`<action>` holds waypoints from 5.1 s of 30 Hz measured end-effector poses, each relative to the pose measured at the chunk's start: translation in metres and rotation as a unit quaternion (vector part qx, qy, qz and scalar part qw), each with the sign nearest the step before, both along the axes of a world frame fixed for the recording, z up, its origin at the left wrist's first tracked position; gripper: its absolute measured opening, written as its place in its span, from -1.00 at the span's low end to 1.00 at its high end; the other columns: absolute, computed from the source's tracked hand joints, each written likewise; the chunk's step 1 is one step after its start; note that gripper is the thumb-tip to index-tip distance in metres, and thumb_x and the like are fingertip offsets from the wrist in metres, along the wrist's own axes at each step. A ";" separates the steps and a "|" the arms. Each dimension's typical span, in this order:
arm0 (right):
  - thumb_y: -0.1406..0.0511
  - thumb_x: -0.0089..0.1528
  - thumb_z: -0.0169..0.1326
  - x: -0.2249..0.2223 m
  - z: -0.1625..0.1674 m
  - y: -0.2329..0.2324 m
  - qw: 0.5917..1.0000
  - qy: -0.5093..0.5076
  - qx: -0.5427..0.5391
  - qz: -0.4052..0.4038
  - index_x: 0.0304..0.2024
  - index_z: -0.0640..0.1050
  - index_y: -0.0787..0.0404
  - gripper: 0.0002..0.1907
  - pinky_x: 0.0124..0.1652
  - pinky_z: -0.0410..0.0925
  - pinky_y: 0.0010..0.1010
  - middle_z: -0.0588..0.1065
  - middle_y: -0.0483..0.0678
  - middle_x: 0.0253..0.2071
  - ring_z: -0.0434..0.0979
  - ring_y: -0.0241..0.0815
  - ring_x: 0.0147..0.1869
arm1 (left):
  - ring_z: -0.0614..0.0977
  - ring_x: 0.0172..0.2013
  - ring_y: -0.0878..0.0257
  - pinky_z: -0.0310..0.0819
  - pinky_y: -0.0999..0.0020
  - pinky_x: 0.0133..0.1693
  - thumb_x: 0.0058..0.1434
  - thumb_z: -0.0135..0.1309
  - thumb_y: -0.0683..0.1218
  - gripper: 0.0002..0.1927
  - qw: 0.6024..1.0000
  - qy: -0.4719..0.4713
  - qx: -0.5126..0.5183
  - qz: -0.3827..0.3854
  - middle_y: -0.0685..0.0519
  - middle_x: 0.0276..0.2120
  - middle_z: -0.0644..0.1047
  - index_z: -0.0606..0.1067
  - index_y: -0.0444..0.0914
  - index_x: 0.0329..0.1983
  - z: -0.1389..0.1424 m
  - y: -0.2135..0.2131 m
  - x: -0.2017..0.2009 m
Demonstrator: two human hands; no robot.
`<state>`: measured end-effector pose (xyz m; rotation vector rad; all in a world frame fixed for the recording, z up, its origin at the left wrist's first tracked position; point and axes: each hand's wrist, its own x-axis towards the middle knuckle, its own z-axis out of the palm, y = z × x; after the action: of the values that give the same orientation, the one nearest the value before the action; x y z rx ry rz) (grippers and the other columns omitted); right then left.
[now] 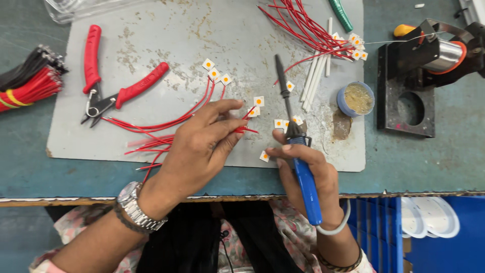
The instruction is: The person dips red wires into a small container of flux, then uses a soldering iron to attach the wires to small square LED modules on a workbench. The person repeatedly picks up LEDs, aligns them with wires, applies solder, and places the finished units aside.
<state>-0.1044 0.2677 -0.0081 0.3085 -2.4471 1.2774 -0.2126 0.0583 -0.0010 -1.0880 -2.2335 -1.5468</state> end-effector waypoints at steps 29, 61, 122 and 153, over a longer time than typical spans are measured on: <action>0.59 0.23 0.16 0.000 -0.009 -0.003 1.000 -0.016 -0.015 0.012 0.19 0.23 0.19 -0.43 -0.01 0.54 -0.43 0.45 0.23 0.31 0.68 -0.20 0.01 | 0.61 -0.45 0.23 0.42 0.30 -0.45 0.05 0.25 -0.14 -0.84 0.989 0.054 -0.117 -0.071 0.12 -0.14 0.66 0.60 -0.19 -0.27 -0.001 -0.006 0.012; 0.49 0.36 0.07 0.014 -0.003 0.006 0.990 0.011 -0.133 -0.039 0.20 0.31 0.29 -0.62 0.06 0.55 -0.37 0.54 0.26 0.15 0.69 -0.07 0.06 | 0.59 -0.53 0.13 0.41 0.21 -0.52 0.08 0.27 -0.02 -0.72 0.955 0.108 -0.230 -0.150 0.10 -0.17 0.63 0.52 -0.23 -0.20 -0.011 -0.004 0.012; 0.37 0.27 0.17 0.048 0.036 0.067 0.926 0.130 -0.247 -0.253 -0.34 0.35 0.40 -0.74 -0.37 0.36 -0.43 0.37 0.09 -0.40 0.42 -0.16 -0.43 | 0.54 -0.62 0.16 0.38 0.19 -0.59 0.17 0.19 -0.04 -0.74 0.956 0.153 -0.224 -0.112 0.10 -0.33 0.58 0.54 -0.25 -0.14 -0.015 0.004 0.016; 0.30 0.14 0.29 0.028 0.065 0.025 0.985 0.046 -0.053 -0.157 -0.41 0.46 0.33 -0.73 -0.34 0.36 -0.57 0.52 0.02 -0.41 0.52 -0.23 -0.38 | 0.63 -0.49 0.08 0.46 0.14 -0.50 0.08 0.27 -0.02 -0.72 0.965 0.083 -0.199 -0.147 0.11 -0.18 0.61 0.49 -0.26 -0.29 -0.013 0.004 0.010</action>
<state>-0.0769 0.2931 0.0573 -0.0474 -2.2311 1.2193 -0.2027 0.0625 -0.0136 -1.6578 -2.4081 -1.0614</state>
